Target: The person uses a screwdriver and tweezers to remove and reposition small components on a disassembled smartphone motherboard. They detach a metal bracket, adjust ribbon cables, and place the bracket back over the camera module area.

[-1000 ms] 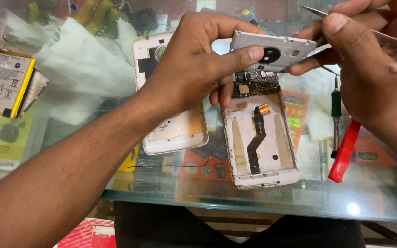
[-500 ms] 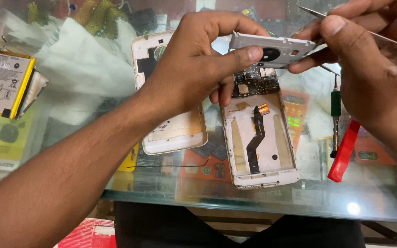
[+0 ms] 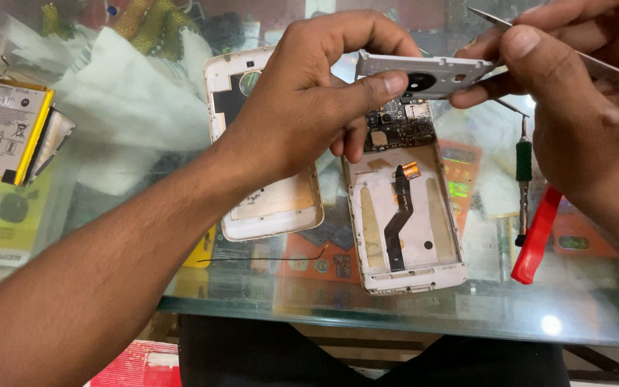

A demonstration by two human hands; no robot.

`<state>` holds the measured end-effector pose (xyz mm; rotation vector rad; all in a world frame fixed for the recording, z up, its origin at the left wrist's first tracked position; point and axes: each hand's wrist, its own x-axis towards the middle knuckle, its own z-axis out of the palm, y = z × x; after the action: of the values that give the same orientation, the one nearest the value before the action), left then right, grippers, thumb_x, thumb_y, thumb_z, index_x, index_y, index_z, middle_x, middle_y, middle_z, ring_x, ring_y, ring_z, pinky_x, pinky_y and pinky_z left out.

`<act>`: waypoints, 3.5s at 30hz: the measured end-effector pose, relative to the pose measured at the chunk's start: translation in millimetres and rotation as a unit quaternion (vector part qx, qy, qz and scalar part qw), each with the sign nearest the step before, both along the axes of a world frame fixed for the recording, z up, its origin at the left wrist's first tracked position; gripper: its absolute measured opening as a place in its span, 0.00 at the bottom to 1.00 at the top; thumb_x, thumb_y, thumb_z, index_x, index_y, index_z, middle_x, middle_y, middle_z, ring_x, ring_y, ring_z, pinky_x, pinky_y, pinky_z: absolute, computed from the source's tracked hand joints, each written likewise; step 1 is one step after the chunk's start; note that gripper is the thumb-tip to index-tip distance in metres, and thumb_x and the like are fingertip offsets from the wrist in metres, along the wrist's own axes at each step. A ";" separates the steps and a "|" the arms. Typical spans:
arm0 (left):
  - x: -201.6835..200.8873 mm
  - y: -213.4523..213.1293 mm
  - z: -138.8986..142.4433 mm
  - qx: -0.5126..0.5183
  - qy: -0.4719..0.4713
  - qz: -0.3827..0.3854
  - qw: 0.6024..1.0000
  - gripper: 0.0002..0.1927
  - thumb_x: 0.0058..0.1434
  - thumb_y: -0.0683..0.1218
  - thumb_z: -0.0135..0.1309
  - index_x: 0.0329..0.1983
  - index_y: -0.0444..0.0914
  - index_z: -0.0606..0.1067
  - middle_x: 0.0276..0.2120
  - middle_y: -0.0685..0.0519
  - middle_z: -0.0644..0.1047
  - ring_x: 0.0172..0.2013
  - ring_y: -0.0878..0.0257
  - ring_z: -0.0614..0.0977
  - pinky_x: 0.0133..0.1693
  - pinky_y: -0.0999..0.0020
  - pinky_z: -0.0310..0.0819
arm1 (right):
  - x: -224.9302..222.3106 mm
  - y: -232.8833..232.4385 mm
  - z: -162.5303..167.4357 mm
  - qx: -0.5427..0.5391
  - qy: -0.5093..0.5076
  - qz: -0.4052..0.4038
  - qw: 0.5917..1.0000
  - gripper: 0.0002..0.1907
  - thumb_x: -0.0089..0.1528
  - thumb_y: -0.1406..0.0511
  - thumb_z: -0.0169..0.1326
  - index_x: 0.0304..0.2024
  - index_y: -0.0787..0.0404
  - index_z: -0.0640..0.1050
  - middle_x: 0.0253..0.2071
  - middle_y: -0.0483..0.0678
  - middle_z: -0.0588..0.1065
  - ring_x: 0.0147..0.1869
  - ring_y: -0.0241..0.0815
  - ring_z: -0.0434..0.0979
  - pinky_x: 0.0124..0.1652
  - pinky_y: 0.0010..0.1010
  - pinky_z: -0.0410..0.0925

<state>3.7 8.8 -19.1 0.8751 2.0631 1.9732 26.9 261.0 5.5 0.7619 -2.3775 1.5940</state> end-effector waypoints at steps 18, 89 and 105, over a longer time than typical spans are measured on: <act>0.1 0.4 0.7 -0.009 0.022 0.027 0.999 0.12 0.70 0.45 0.53 0.50 0.30 0.77 0.40 0.50 0.81 0.18 0.70 0.79 0.18 0.77 0.75 | -8.6 7.1 -12.9 -0.042 -0.003 0.058 0.997 0.08 0.80 0.66 0.45 0.55 0.66 0.68 0.51 0.55 0.74 0.58 0.43 0.82 0.55 0.33 0.82; -8.4 -3.9 6.3 -0.044 0.007 0.107 0.993 0.10 0.58 0.39 0.59 0.41 0.30 0.82 0.27 0.54 0.81 0.20 0.77 0.74 0.21 0.79 0.66 | -6.6 -15.6 6.6 0.098 0.042 0.061 0.992 0.33 0.58 0.75 0.65 0.64 0.68 0.67 0.62 0.55 0.73 0.63 0.39 0.75 0.62 0.31 0.74; -9.1 -6.7 1.4 -0.116 0.255 0.184 0.942 0.07 0.59 0.41 0.63 0.40 0.35 0.80 0.31 0.58 0.77 0.31 0.74 0.74 0.32 0.74 0.67 | -12.0 -13.9 3.6 0.134 0.054 0.061 0.988 0.33 0.55 0.73 0.66 0.62 0.68 0.70 0.60 0.57 0.73 0.67 0.45 0.75 0.68 0.33 0.69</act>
<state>-5.4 2.1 -17.7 1.1046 2.8679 1.7238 14.9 247.1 9.1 1.0346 -2.5389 1.2496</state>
